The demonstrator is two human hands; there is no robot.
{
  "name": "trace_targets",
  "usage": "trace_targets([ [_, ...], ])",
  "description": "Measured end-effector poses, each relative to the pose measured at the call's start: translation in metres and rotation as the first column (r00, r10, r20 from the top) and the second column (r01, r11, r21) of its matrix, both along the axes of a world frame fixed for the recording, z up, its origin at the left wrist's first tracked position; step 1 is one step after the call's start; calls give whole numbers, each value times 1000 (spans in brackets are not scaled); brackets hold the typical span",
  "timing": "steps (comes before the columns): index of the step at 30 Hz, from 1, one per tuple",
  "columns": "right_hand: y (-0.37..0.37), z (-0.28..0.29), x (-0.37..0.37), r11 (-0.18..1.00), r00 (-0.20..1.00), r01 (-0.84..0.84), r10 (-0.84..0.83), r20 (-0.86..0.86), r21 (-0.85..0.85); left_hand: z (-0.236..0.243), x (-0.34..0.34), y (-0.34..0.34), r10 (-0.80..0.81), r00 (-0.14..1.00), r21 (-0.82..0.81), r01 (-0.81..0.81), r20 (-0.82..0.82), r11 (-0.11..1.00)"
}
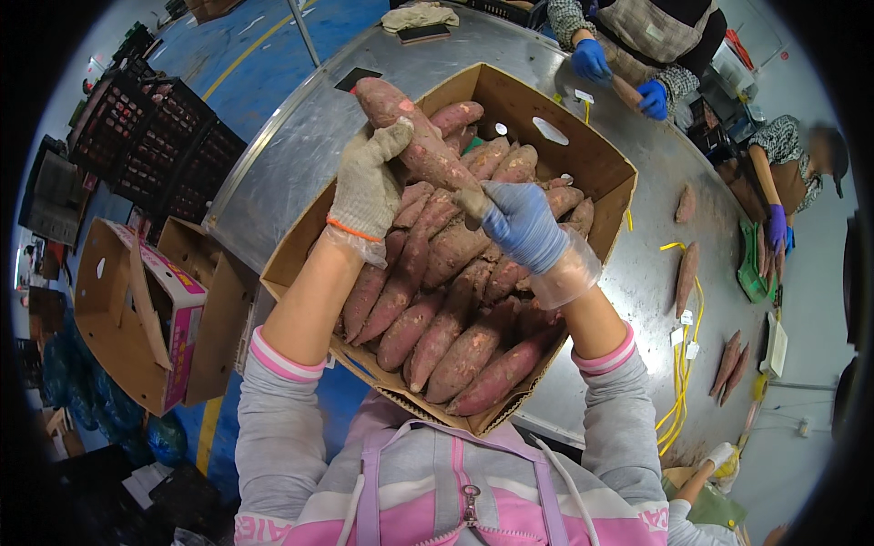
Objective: The person picks up sweet potatoes from a cardboard box, briefly inspects them, and places them on a metal table. The person repeats this process throughout the clip, handling the potatoes one at a time.
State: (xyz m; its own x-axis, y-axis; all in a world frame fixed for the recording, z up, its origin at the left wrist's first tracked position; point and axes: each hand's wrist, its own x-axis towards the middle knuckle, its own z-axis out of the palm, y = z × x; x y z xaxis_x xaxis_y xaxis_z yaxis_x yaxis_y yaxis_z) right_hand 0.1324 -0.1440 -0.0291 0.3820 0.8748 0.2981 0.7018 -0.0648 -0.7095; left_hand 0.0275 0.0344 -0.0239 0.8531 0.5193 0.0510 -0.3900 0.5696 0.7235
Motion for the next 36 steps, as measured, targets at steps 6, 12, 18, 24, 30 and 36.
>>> trace_targets([
  [6,-5,10,10,956,760,-143,-59,647,255,1,-1,-10,-62,998,-189,61,5,980],
  [12,-7,13,10,901,988,14,-78,131,433,8,-1,-7,206,964,86,-194,-166,977],
  [18,5,2,-6,994,995,104,-104,-1,-46,-2,3,-19,287,932,374,-190,-222,907],
  [24,-22,16,21,996,653,7,64,-755,90,-4,2,-10,-45,980,150,74,-192,986],
  [30,-103,8,58,926,622,211,120,-773,314,4,3,-21,142,877,595,184,-459,782],
  [36,-235,-74,114,614,472,707,-38,-881,352,-26,8,-16,208,796,786,450,-568,425],
])
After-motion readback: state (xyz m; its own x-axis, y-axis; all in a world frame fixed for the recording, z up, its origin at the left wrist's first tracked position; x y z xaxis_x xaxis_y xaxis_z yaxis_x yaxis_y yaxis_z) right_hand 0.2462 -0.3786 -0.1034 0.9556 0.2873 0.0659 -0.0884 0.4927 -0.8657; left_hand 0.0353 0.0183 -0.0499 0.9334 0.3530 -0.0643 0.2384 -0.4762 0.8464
